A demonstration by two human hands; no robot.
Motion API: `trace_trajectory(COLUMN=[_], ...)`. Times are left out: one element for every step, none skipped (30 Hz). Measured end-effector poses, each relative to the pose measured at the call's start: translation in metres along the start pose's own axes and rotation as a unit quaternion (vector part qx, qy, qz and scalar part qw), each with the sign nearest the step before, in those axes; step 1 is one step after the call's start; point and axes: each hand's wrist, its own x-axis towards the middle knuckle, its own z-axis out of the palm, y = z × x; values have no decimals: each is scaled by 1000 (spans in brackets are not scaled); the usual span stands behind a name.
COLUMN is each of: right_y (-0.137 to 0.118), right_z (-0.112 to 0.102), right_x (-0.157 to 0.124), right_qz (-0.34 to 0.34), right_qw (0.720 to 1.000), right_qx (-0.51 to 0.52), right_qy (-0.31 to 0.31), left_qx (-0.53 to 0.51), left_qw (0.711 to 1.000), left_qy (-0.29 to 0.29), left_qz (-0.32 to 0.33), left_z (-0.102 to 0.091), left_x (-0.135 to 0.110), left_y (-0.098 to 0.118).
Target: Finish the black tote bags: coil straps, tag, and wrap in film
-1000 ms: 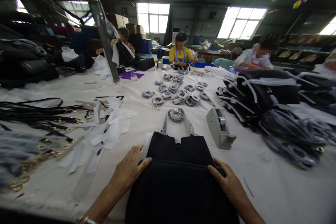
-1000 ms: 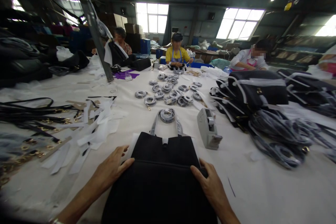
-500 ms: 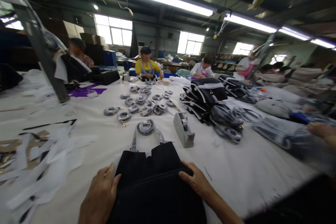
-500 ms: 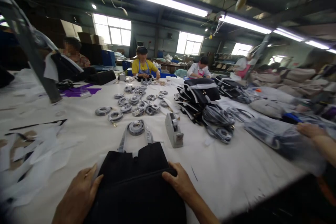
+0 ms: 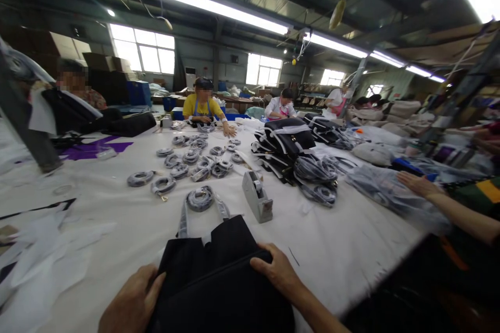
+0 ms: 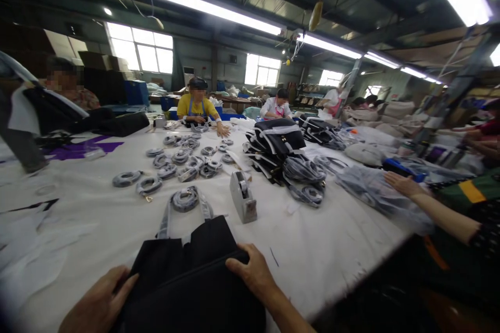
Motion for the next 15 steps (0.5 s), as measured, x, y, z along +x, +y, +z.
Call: trace_trajectory(right_y=[0, 0, -1, -3, -5, -7, -10, -13, -17, -20, -23, -25, -27, -28, -28], right_z=[0, -1, -3, -5, -7, -10, -13, -15, -17, -18, -19, -19, -19, -19, -19], right_x=[1, 1, 1, 0, -1, -2, -3, -4, -5, -5, -5, -6, -6, -7, -7], right_qz=[4, 8, 13, 19, 26, 33, 43, 54, 65, 74, 82, 87, 91, 94, 97], right_qw=[1000, 1000, 1000, 1000, 999, 999, 997, 994, 989, 985, 981, 978, 975, 973, 973], right_qx=[-1, -3, -3, -1, 8, 24, 48, 76, 103, 127, 146, 162, 172, 179, 181], right_qy=[2, 1, -2, -8, -20, -33, -49, -65, -79, -90, -97, -103, -107, -108, -109], left_qx=[-4, -7, -11, -17, -25, -34, -45, -55, -68, -81, -96, -111, -125, -138, -149], left_qw=[1000, 999, 998, 998, 998, 998, 998, 997, 996, 995, 992, 989, 986, 982, 979], left_qy=[-19, -36, -46, -47, -41, -33, -24, -17, -18, -26, -38, -52, -62, -66, -63], left_qz=[-12, -28, -41, -48, -49, -47, -44, -42, -46, -56, -68, -82, -95, -109, -121], left_z=[-2, -4, -5, -6, -6, -6, -6, -5, -5, -5, -6, -6, -5, -5, -3], left_x=[2, 4, 7, 10, 13, 15, 17, 19, 20, 21, 21, 21, 19, 17, 14], left_y=[2, 2, 2, 0, -2, -4, -5, -7, -8, -8, -9, -10, -11, -12, -12])
